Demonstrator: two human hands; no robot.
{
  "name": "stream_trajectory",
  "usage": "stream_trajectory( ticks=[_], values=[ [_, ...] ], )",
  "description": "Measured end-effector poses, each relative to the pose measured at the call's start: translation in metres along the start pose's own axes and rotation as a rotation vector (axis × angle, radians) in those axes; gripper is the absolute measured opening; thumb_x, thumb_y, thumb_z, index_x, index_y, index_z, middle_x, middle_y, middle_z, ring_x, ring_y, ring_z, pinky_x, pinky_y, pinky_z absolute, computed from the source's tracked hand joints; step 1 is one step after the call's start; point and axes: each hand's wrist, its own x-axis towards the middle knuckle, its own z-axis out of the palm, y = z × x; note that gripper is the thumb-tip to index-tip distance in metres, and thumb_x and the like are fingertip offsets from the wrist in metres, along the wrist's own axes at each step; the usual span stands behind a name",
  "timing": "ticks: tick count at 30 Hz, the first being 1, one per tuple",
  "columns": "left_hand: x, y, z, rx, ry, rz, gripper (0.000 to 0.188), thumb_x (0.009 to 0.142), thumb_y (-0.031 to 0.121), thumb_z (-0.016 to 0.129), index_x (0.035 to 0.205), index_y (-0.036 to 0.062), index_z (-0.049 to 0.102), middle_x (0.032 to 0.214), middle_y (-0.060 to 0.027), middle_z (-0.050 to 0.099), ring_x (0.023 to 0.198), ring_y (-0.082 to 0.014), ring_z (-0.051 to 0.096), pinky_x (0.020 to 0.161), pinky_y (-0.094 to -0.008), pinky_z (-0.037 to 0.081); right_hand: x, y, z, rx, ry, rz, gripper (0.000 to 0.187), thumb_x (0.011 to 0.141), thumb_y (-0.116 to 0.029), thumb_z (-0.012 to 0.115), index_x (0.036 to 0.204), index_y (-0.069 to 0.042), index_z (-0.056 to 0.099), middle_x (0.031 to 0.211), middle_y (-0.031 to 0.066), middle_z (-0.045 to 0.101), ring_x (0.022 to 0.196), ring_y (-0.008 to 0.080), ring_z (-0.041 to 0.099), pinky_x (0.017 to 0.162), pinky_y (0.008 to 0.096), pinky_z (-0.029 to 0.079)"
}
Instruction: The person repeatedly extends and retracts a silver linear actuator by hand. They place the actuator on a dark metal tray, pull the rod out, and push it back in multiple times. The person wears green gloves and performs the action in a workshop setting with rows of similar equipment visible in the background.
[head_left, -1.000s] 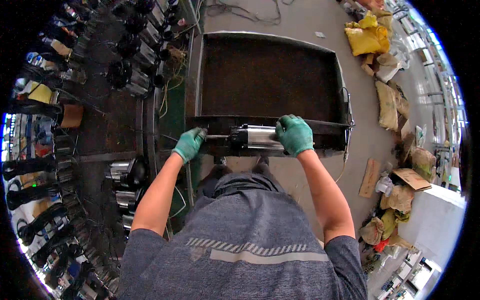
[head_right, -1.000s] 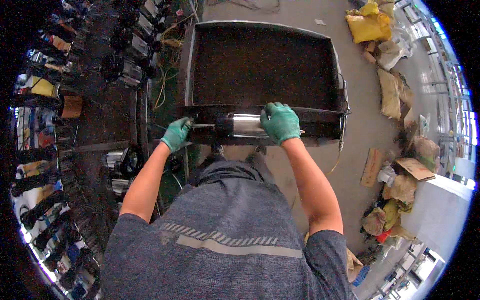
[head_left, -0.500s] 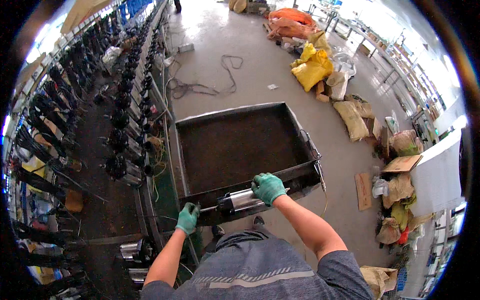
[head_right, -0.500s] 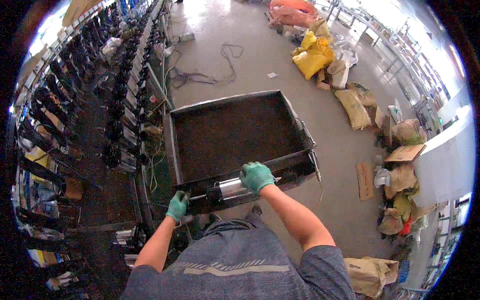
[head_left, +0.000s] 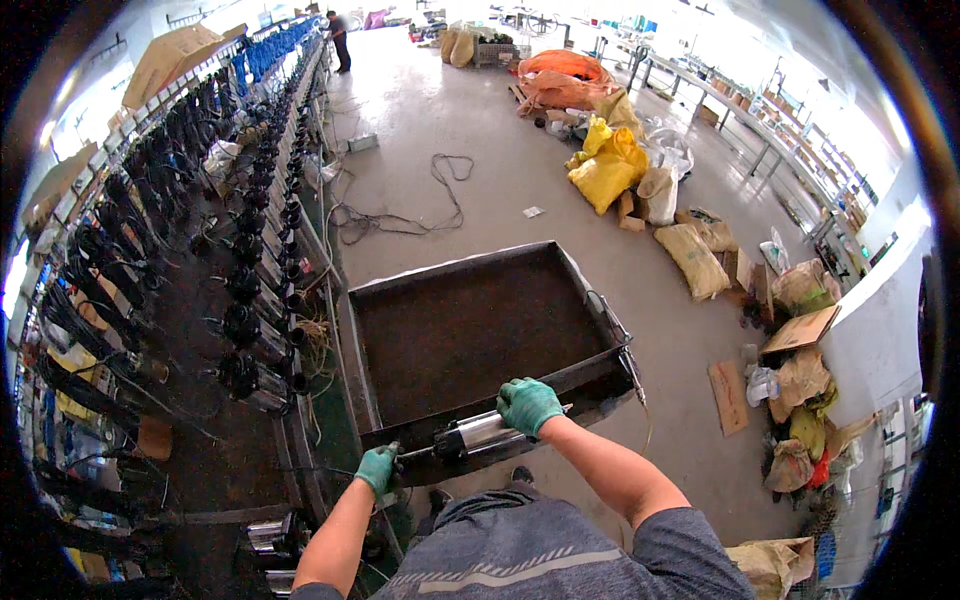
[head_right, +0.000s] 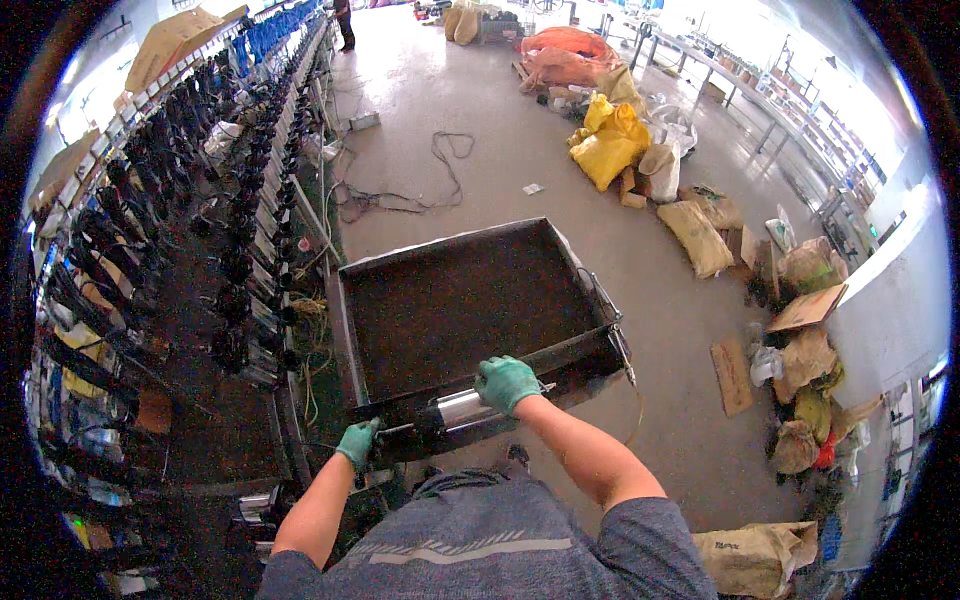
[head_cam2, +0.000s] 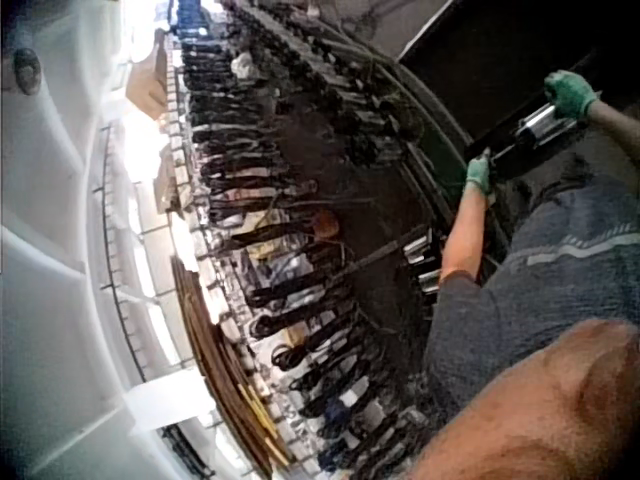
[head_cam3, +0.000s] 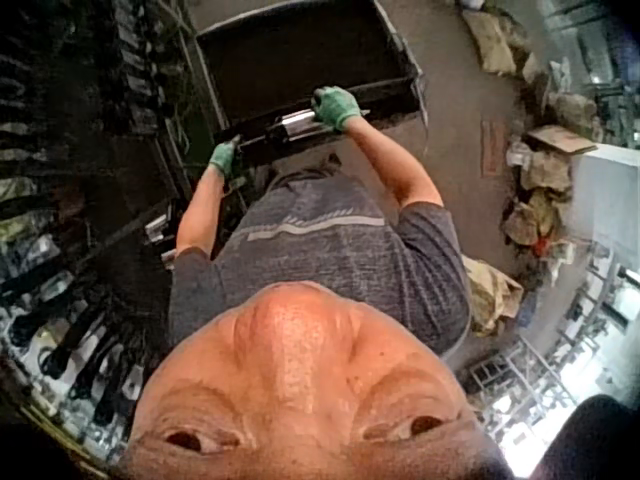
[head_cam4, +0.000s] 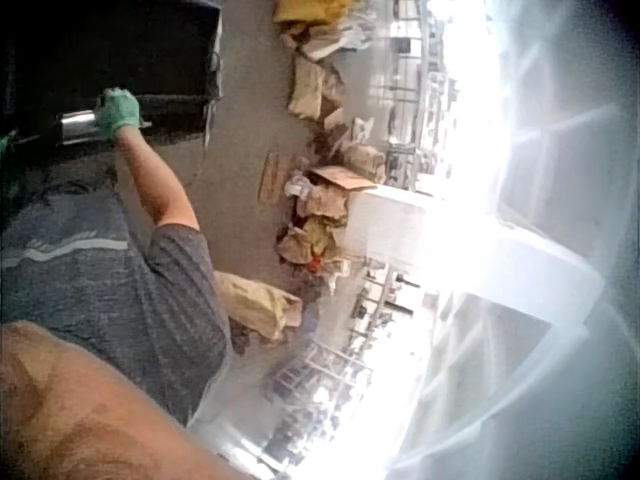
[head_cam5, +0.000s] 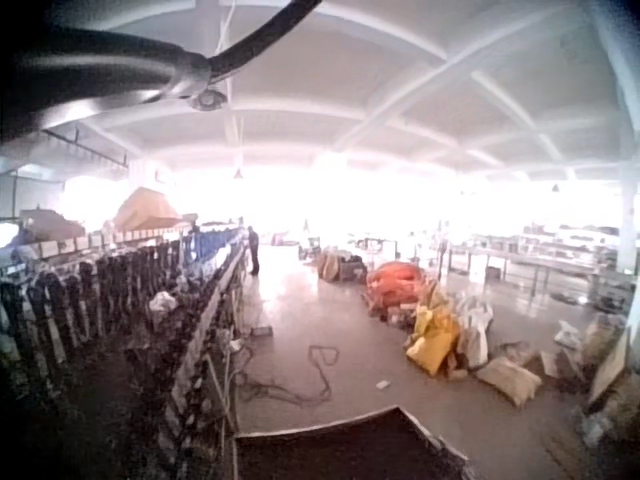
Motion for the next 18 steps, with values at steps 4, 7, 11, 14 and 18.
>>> stream_trajectory(
  ticks=[4,7,11,14,18],
  values=[
    [-0.01,-0.037,-0.01,0.447,0.112,0.953,0.036,0.098,0.03,0.069,0.124,0.0062,0.066,0.097,-0.0089,0.071,0.096,-0.0261,0.069,0.087,-0.0381,0.056,-0.001,-0.004,-0.001,0.013,0.027,-0.004,0.031,0.095,-0.036,0.056,0.1,-0.01,0.071,0.105,0.0144,0.072,0.104,0.0362,0.066,0.092,0.0483,0.054],
    [-0.002,-0.043,-0.014,0.438,0.075,0.908,0.031,0.098,0.028,0.069,0.117,0.0037,0.069,0.097,-0.0099,0.072,0.096,-0.0268,0.069,0.087,-0.036,0.054,0.0,-0.003,-0.003,-0.004,0.016,-0.021,0.03,0.095,-0.036,0.057,0.1,-0.01,0.071,0.105,0.0145,0.072,0.103,0.0363,0.067,0.092,0.0482,0.054],
    [0.024,-0.032,-0.007,0.234,0.072,0.158,0.043,0.102,0.041,0.062,0.116,0.0011,0.067,0.095,-0.0119,0.07,0.076,-0.0211,0.065,0.068,-0.0373,0.053,0.0,-0.002,-0.004,-0.006,-0.001,-0.02,0.03,0.095,-0.036,0.056,0.1,-0.01,0.071,0.106,0.0145,0.072,0.103,0.0361,0.067,0.091,0.0484,0.054],
    [0.018,-0.027,0.002,0.075,0.115,0.093,0.048,0.105,0.048,0.054,0.107,0.0027,0.069,0.07,-0.0056,0.064,0.052,-0.0151,0.057,0.05,-0.0329,0.044,0.002,-0.001,-0.001,-0.016,0.003,-0.02,0.03,0.095,-0.035,0.057,0.099,-0.01,0.072,0.104,0.0145,0.072,0.103,0.036,0.067,0.09,0.0485,0.054],
    [-0.018,-0.035,0.001,0.356,0.17,0.755,0.034,0.094,0.029,0.075,0.114,0.003,0.068,0.097,-0.01,0.067,0.087,-0.0245,0.069,0.077,-0.0355,0.056,0.0,-0.001,0.0,0.004,0.03,-0.017,0.028,0.094,-0.034,0.058,0.097,-0.01,0.072,0.102,0.0141,0.073,0.102,0.0359,0.067,0.09,0.0485,0.054]
  ],
)
